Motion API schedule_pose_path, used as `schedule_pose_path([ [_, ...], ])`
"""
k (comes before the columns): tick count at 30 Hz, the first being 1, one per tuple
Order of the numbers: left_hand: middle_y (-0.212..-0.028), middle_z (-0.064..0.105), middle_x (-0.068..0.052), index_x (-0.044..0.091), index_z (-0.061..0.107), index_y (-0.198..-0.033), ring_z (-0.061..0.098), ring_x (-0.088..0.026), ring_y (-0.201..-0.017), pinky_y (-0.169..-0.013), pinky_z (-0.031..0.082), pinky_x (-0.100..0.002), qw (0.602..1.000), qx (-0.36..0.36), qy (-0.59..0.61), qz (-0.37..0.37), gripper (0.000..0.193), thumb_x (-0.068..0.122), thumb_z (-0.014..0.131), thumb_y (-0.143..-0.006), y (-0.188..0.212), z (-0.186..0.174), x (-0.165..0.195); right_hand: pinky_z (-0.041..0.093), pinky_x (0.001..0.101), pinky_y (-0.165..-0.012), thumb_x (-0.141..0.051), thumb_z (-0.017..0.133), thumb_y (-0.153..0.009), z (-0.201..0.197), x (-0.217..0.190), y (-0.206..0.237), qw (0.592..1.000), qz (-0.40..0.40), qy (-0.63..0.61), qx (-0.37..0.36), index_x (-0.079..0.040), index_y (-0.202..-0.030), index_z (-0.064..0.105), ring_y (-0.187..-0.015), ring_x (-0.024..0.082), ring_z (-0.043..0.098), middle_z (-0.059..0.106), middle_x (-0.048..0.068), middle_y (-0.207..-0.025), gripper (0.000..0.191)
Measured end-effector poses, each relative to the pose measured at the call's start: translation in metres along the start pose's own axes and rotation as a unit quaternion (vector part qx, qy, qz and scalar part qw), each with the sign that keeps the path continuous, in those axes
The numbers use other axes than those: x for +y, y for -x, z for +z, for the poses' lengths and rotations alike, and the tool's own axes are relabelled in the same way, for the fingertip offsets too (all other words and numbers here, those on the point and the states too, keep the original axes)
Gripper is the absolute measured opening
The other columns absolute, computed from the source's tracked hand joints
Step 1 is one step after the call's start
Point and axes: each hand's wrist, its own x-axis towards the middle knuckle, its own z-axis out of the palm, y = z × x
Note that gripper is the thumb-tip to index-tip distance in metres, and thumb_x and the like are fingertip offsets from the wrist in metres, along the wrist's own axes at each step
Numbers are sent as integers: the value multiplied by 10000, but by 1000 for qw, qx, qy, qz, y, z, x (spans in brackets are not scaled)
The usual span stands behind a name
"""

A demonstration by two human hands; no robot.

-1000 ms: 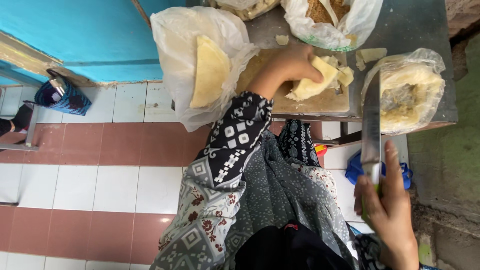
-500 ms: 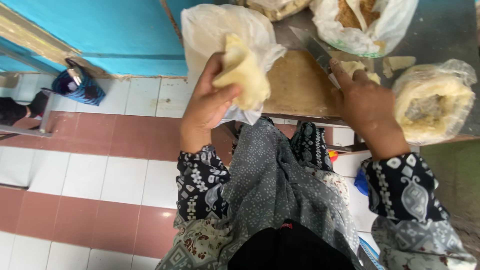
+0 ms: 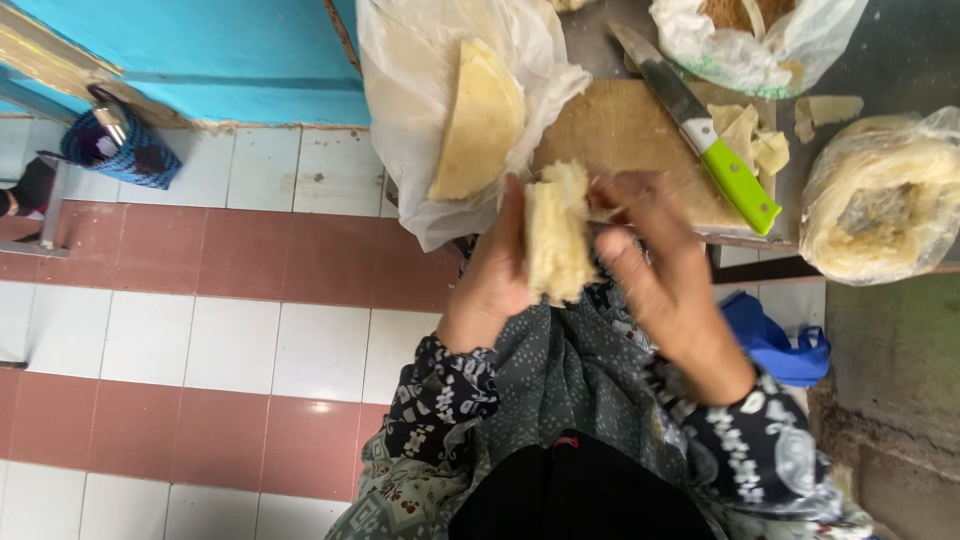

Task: The person cuts a stack of thin pastry sheets into triangular pieces with a knife on a cutting board, then folds a triangle around a spoonful of brown filling taken from a bag, pressing the edges to enclose the filling and setting the wrapped piece aside.

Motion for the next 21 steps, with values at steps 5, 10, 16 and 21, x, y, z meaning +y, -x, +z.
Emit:
schedule_pose_path([
  [5,-1129,683,-109,30,632,-1225,672,-224,-1032,-882,582,-358,982,139,68,-105,620,598,425,-1085,1,-4,-30,486,262,-928,-66,784,-941,18,12,18,980,98,-163,58,30,-1237,672,-1068,153,558,550,66,-1190,331],
  [10,-1109,681,-117,21,660,-1212,666,-228,-1017,-869,580,-354,980,80,143,-110,540,520,455,-1195,1,-16,-39,485,252,-960,10,683,-1032,4,37,25,961,134,-240,23,34,-1173,709,-1032,126,587,608,51,-1110,145],
  [16,-1081,679,-110,-19,663,-1192,680,-202,-991,-860,576,-321,987,140,9,-74,514,466,501,-1141,0,-14,-40,498,222,-879,41,733,-935,16,26,27,955,176,-237,38,2,-1257,632,-962,79,566,589,-6,-1060,340],
  [21,-1126,682,-88,-12,650,-1262,685,-178,-1000,-890,581,-317,982,177,-17,-67,361,221,598,-992,7,-13,-38,479,216,-761,17,783,-888,16,32,24,956,224,-186,42,2,-1195,592,-851,65,534,578,-30,-973,362],
])
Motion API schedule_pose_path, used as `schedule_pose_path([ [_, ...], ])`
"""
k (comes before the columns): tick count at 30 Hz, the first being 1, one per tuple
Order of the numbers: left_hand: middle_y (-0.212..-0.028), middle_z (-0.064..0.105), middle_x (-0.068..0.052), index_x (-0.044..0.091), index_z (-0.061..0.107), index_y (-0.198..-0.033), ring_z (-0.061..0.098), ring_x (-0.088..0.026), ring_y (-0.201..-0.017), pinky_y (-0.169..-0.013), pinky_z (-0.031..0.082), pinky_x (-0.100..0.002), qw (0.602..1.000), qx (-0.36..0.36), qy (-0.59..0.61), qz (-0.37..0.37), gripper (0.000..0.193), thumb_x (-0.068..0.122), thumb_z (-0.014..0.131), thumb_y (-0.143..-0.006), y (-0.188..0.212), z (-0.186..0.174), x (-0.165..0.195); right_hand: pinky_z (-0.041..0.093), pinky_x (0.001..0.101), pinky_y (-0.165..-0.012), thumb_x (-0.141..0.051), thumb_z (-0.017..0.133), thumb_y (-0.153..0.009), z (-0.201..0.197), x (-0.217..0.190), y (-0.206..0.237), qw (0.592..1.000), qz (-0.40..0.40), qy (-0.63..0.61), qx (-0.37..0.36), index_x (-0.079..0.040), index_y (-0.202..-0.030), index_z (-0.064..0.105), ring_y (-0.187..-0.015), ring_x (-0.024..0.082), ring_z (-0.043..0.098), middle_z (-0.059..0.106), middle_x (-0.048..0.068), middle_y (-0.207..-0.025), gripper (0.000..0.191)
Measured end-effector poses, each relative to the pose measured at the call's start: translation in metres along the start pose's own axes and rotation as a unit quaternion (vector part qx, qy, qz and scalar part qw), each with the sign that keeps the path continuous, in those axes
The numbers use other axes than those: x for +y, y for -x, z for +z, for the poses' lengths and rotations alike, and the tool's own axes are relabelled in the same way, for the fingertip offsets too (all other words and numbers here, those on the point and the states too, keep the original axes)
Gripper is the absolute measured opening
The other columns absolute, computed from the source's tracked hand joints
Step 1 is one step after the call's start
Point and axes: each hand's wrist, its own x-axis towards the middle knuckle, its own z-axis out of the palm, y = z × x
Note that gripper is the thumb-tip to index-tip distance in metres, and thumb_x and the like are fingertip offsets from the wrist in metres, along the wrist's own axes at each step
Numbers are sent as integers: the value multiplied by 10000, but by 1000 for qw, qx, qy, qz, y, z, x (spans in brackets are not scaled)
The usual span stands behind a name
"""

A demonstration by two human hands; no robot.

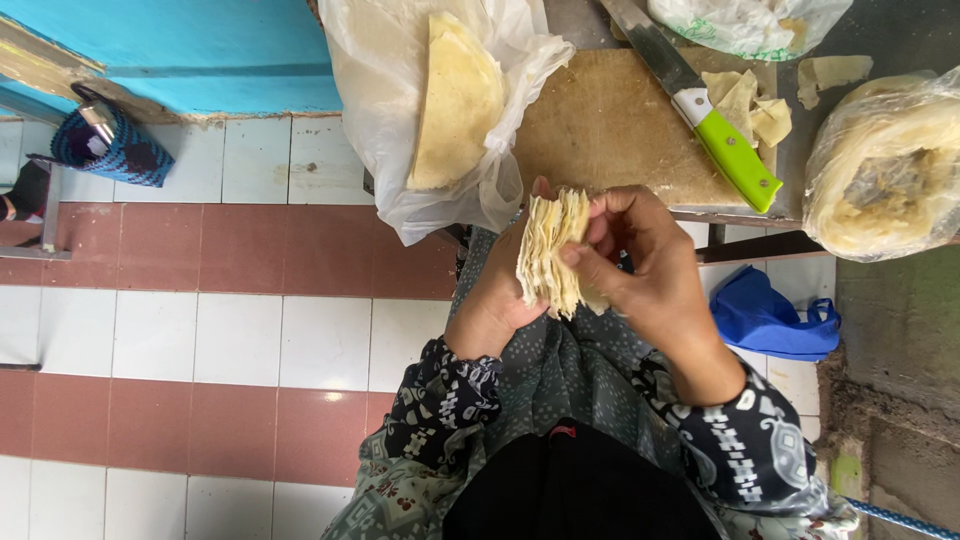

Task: The person cuts a stack of thin pastry sheets into triangular pieces with a knife on a cutting board, then folds a triangle around a spoonful of brown filling taken from a bag, pressing the edges to enclose the filling and setting the wrapped piece aside.

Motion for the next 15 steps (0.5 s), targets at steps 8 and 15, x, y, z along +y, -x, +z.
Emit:
schedule_pose_path([
  [8,-1047,690,-77,40,635,-1247,702,-190,-903,-765,600,-341,999,22,34,20,437,420,479,-1100,0,-8,1,479,241,-853,-202,779,-885,12,-11,8,987,-86,133,-8,76,-1236,546,-978,98,568,601,58,-1080,505],
  [15,-1057,685,-96,-3,590,-1326,685,-183,-924,-773,597,-338,993,-73,-7,90,529,458,525,-1075,40,-9,37,616,255,-915,-136,694,-951,5,-18,-40,964,-12,34,-263,8,-1267,657,-1014,131,721,736,77,-1112,349],
])
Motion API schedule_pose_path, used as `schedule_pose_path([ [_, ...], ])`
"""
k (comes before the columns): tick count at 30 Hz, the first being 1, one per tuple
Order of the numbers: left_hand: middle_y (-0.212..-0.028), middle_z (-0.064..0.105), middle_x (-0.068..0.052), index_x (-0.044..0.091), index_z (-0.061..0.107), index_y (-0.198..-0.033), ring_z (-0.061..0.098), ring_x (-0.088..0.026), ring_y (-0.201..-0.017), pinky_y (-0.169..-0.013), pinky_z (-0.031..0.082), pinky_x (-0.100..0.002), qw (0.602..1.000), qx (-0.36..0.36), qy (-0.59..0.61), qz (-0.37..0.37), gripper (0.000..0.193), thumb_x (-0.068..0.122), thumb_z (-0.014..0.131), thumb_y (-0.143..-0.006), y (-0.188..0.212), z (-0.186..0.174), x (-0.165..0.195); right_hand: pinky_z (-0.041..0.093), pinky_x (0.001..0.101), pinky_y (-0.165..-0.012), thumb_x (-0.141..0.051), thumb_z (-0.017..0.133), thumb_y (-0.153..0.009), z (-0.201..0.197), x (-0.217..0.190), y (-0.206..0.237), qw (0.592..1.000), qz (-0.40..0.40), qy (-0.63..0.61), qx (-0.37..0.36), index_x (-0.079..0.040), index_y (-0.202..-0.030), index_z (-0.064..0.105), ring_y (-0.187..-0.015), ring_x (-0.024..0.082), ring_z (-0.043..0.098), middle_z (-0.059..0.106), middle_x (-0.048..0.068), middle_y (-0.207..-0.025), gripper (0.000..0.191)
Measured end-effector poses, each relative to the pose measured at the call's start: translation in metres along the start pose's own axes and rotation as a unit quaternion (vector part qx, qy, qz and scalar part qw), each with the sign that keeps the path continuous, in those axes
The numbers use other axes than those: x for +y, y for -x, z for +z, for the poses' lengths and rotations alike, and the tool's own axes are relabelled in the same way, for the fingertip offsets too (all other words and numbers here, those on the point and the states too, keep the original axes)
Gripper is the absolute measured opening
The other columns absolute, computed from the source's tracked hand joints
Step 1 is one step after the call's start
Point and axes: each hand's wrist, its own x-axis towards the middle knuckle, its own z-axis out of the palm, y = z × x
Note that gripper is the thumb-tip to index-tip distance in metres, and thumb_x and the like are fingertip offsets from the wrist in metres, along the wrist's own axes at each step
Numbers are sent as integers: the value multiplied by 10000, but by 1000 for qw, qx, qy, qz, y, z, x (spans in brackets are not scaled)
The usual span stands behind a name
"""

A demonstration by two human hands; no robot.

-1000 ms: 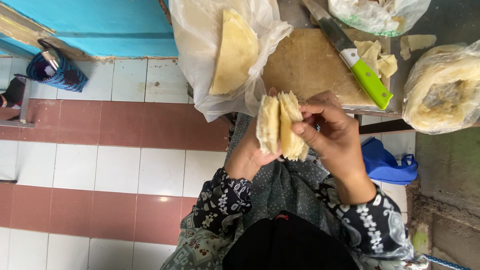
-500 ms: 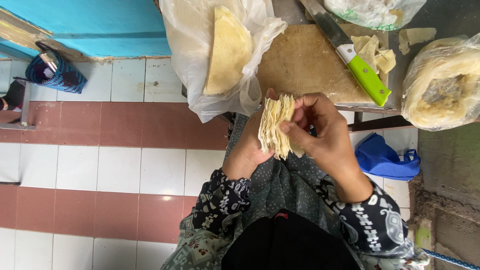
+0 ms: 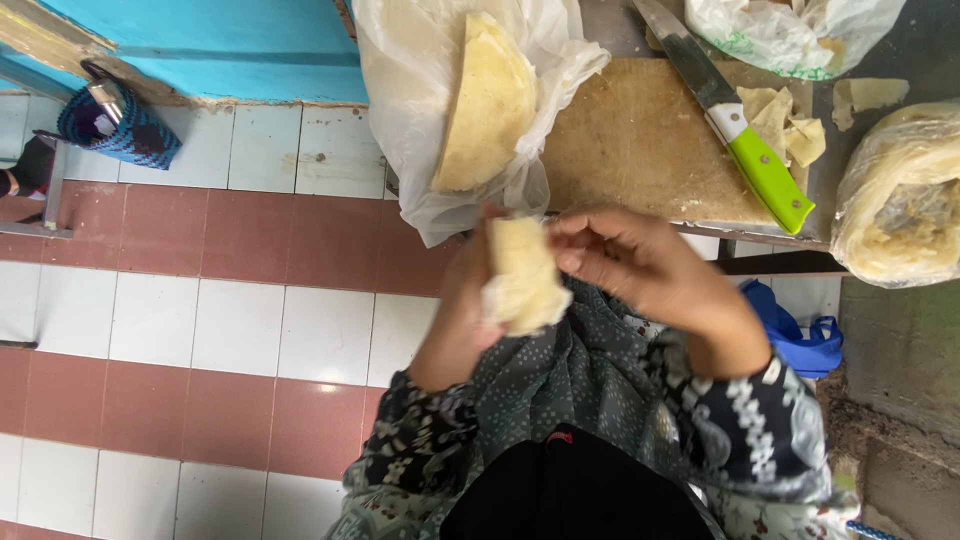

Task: The person cuts a stack of thin pastry sheets into triangular pieces with a knife on a cutting board, then folds a triangle around a spoonful of brown filling taken from a bag, pressing the edges to enclose the filling and setting the wrapped piece aside.

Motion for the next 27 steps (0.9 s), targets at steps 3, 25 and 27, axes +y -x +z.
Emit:
schedule_pose_path([
  [3,-1042,687,-106,-20,559,-1377,687,-196,-915,-773,599,-335,998,31,0,58,564,441,542,-1052,22,-6,50,608,282,-947,-71,697,-1042,-18,4,-35,978,-102,132,121,-2,-1270,690,-1079,159,703,698,121,-1180,238],
  [25,-1253,707,-101,58,554,-1380,740,-212,-1031,-854,630,-347,977,182,35,104,427,291,494,-1027,-48,-30,129,629,339,-907,-41,854,-957,-21,20,-115,978,-116,108,134,8,-1108,582,-957,192,708,677,89,-1037,315],
  [27,-1198,718,-103,59,575,-1368,731,-223,-1012,-852,622,-381,981,141,-17,130,403,304,535,-1050,-50,-25,129,625,335,-956,26,823,-985,-32,12,-100,977,-134,-48,159,-12,-1194,567,-1019,180,701,673,89,-1118,333],
])
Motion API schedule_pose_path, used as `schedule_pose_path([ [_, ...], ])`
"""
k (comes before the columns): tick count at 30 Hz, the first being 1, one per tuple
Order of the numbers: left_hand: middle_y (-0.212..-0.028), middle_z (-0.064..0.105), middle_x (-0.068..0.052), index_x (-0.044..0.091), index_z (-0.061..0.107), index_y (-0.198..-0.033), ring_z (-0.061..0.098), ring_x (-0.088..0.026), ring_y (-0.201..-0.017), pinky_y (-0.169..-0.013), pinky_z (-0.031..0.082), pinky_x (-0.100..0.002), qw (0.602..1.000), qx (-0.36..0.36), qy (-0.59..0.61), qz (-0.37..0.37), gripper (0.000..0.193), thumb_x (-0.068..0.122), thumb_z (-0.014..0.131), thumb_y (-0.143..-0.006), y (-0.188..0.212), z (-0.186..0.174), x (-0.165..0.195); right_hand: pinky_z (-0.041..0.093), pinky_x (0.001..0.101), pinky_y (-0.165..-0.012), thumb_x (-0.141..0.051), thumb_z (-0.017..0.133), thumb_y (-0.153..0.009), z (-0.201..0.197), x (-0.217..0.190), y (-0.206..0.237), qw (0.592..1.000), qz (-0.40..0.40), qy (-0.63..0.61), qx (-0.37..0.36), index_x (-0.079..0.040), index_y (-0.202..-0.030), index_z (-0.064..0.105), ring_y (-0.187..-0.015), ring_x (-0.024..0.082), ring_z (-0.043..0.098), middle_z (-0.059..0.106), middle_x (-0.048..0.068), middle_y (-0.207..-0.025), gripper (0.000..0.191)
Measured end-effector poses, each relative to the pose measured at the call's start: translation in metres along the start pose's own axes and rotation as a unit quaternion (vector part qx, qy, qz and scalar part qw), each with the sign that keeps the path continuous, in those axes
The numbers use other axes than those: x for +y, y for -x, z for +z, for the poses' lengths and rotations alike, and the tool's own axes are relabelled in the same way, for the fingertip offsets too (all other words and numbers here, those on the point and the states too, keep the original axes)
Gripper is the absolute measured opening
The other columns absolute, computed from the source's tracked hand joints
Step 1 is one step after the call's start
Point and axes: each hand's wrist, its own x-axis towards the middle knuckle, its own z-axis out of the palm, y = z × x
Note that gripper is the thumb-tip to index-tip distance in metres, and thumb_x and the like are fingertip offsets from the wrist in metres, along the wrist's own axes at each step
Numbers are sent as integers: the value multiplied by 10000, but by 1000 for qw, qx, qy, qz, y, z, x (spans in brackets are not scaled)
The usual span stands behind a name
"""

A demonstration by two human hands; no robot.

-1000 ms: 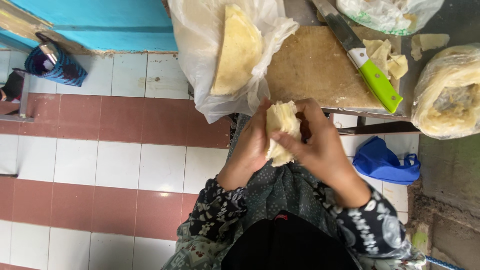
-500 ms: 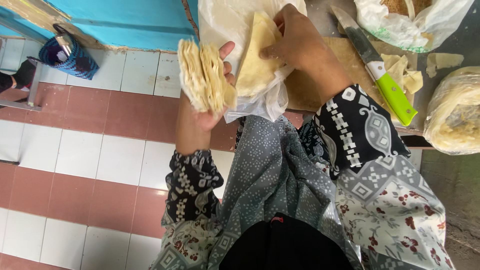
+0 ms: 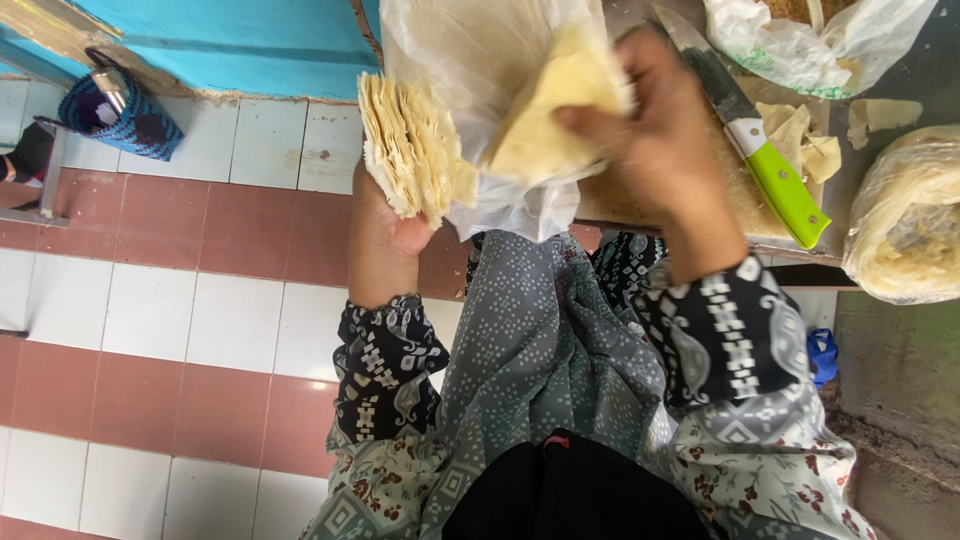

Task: The person cuts a stack of thin pastry sheets into triangular pieces with a knife on a cutting board, then folds a triangle around a spoonful of brown filling taken from a bag, pressing the edges to enclose the filling and setting the wrapped piece aside.

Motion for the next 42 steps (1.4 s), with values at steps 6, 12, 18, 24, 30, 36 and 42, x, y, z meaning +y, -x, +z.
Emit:
schedule_pose_path([
  [6,-965,630,-138,41,653,-1141,626,-263,-869,-768,541,-405,858,-3,-481,182,458,480,524,-1110,-53,35,-17,631,375,-1085,77,791,-975,-61,-52,38,982,-9,-123,146,18,-1391,569,-1108,241,709,697,139,-1197,475],
  [12,-925,630,-81,69,607,-975,651,-286,-838,-671,516,-423,428,18,-830,357,404,471,633,-1013,-64,75,-72,612,387,-1064,90,765,-916,-89,-68,66,965,25,-176,193,63,-1368,539,-1112,262,714,680,163,-1217,506],
  [18,-1202,622,-122,72,617,-1218,644,-323,-1073,-925,489,-454,325,27,-814,480,366,371,661,-1012,-34,102,-72,619,394,-968,103,746,-904,-75,-45,61,959,138,-158,188,63,-1342,507,-1093,306,746,699,201,-1194,501],
  [24,-1170,713,-78,24,626,-1327,700,-148,-1045,-943,560,-347,803,-220,-546,92,463,402,621,-1060,-10,121,-97,483,227,-536,15,750,-881,-64,-41,73,963,144,-171,151,34,-1357,571,-781,157,655,716,100,-1082,509],
  [30,-1029,741,-95,-17,599,-1225,746,-156,-812,-641,631,-320,863,-277,-376,-190,407,242,720,-934,-12,110,-103,601,267,-749,7,763,-922,-60,-25,74,970,128,-106,175,36,-1245,566,-889,139,716,710,99,-1078,380],
  [36,-1075,727,-77,-33,619,-1218,698,-106,-933,-797,580,-259,859,-263,-427,-106,320,156,724,-981,-26,86,-121,512,338,-743,-173,739,-1029,-73,-20,84,938,113,283,164,-3,-1173,657,-867,214,643,697,118,-989,238],
  [42,-1085,729,-72,-31,610,-1265,673,-113,-951,-820,552,-245,850,-237,-458,-106,352,137,706,-971,-43,80,-113,454,509,-936,-71,740,-831,-90,-25,109,795,-44,597,98,-52,-1288,696,-1124,403,548,626,219,-1189,460],
])
